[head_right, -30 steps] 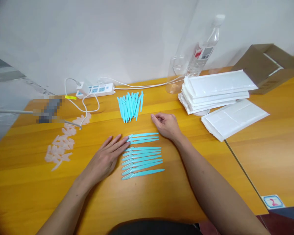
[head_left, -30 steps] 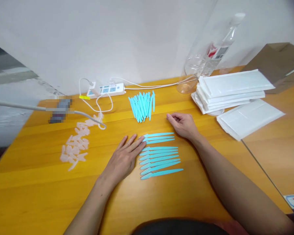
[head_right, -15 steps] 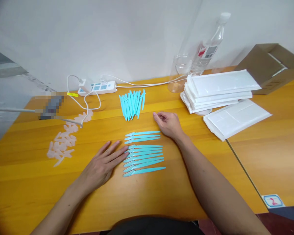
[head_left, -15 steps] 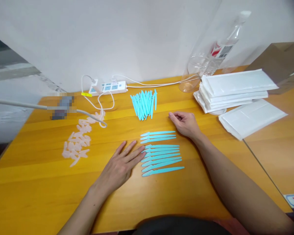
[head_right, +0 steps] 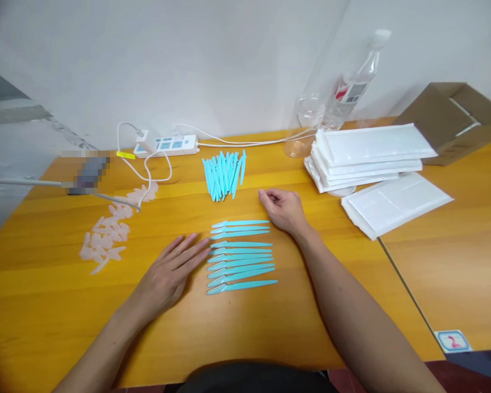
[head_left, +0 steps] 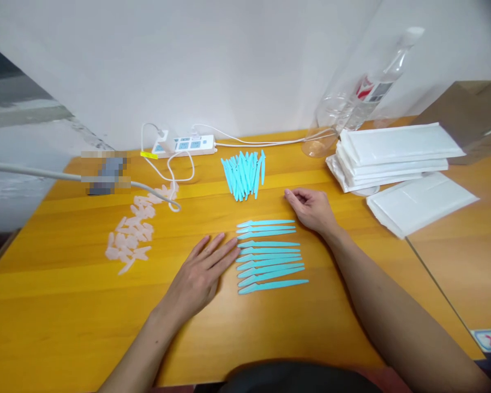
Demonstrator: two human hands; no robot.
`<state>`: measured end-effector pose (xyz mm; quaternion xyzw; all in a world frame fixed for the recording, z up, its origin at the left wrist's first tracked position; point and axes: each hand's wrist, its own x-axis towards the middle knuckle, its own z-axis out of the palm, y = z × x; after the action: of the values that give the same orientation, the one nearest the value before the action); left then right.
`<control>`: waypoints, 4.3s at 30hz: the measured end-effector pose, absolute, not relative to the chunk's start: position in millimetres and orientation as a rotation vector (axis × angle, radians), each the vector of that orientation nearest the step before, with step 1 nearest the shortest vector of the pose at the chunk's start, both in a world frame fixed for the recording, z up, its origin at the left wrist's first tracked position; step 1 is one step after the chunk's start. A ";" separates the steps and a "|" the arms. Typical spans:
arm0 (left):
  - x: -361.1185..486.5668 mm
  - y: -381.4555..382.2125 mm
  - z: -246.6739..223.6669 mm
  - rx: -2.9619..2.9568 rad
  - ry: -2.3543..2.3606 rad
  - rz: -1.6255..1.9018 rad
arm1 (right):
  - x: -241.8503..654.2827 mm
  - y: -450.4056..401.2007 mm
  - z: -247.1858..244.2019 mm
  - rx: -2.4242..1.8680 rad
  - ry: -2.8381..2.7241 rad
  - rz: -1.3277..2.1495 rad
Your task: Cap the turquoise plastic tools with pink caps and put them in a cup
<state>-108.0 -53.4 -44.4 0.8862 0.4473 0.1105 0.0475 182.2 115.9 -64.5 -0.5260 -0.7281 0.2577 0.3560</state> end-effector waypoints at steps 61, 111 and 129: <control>-83.1 -38.1 -59.3 2.445 1.455 0.760 | 186.7 123.4 -68.2 -1.365 -1.644 0.779; -103.9 -46.3 -47.0 1.663 1.366 1.094 | 390.9 42.0 -56.0 -2.196 -1.970 -0.040; -49.1 -18.7 -6.6 1.854 1.215 0.966 | 320.6 55.5 -28.5 -1.445 -2.480 0.251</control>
<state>-49.1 -18.7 -6.6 0.7171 0.4698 0.3737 0.3541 320.6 55.5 -28.5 -0.4974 -0.8534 0.0865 0.1298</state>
